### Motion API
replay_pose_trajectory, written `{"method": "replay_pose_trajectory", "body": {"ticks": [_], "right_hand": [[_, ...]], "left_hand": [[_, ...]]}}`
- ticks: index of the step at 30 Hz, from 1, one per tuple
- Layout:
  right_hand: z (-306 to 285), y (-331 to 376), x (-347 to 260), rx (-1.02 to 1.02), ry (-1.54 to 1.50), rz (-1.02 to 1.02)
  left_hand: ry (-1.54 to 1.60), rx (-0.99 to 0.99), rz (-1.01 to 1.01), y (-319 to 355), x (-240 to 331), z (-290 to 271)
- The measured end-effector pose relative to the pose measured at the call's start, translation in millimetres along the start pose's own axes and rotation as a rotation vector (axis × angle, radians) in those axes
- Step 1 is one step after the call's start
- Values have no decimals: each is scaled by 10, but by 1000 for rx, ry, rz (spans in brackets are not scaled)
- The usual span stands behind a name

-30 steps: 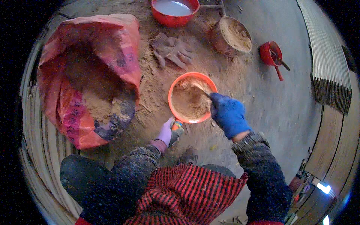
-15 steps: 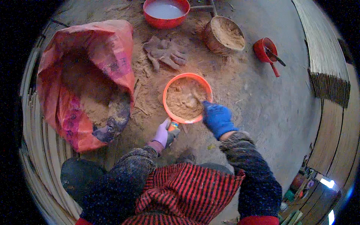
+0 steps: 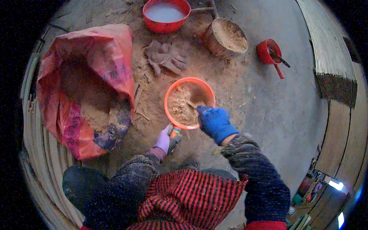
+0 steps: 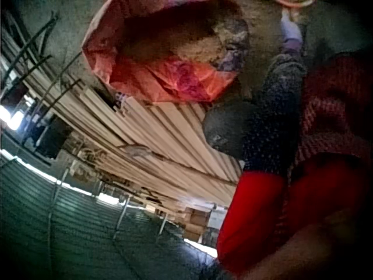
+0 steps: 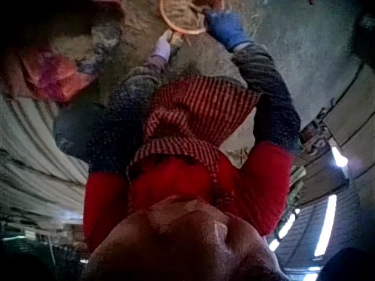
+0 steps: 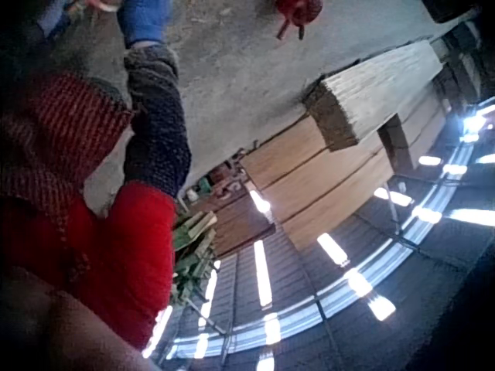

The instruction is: The person scoops a brown granular substance from a large red sack into an orange bowl containing a white liquid. They use a small tool to mix the ingredients together, repeatedly adding more of the granular substance to achieve a consistent mixture.

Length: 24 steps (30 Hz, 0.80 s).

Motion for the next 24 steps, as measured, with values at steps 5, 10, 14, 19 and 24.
{"method": "replay_pose_trajectory", "body": {"ticks": [5, 10, 14, 19, 24], "right_hand": [[-284, -70, 443, 75, 89, -3], [328, 266, 569, -120, -326, 162], [784, 512, 519, -294, -1174, 626], [331, 521, 354, -235, -1286, 665], [26, 402, 328, -136, -1345, 579]], "left_hand": [[-81, 26, 185, 15, 221, -33], [-93, 37, 96, -27, 88, -3], [-98, 37, 80, -21, 87, -21], [-89, 47, 11, 9, 87, 19], [10, 85, 74, 13, 107, -45]]}}
Point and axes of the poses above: each hand's wrist, its own y-axis away from the middle knuckle, its own z-axis out of the palm, x = y × z, the point moved 10 cm from there along -y, towards the middle knuckle, and after that the axes turned 1 degree about y, right-handed, at the moved point
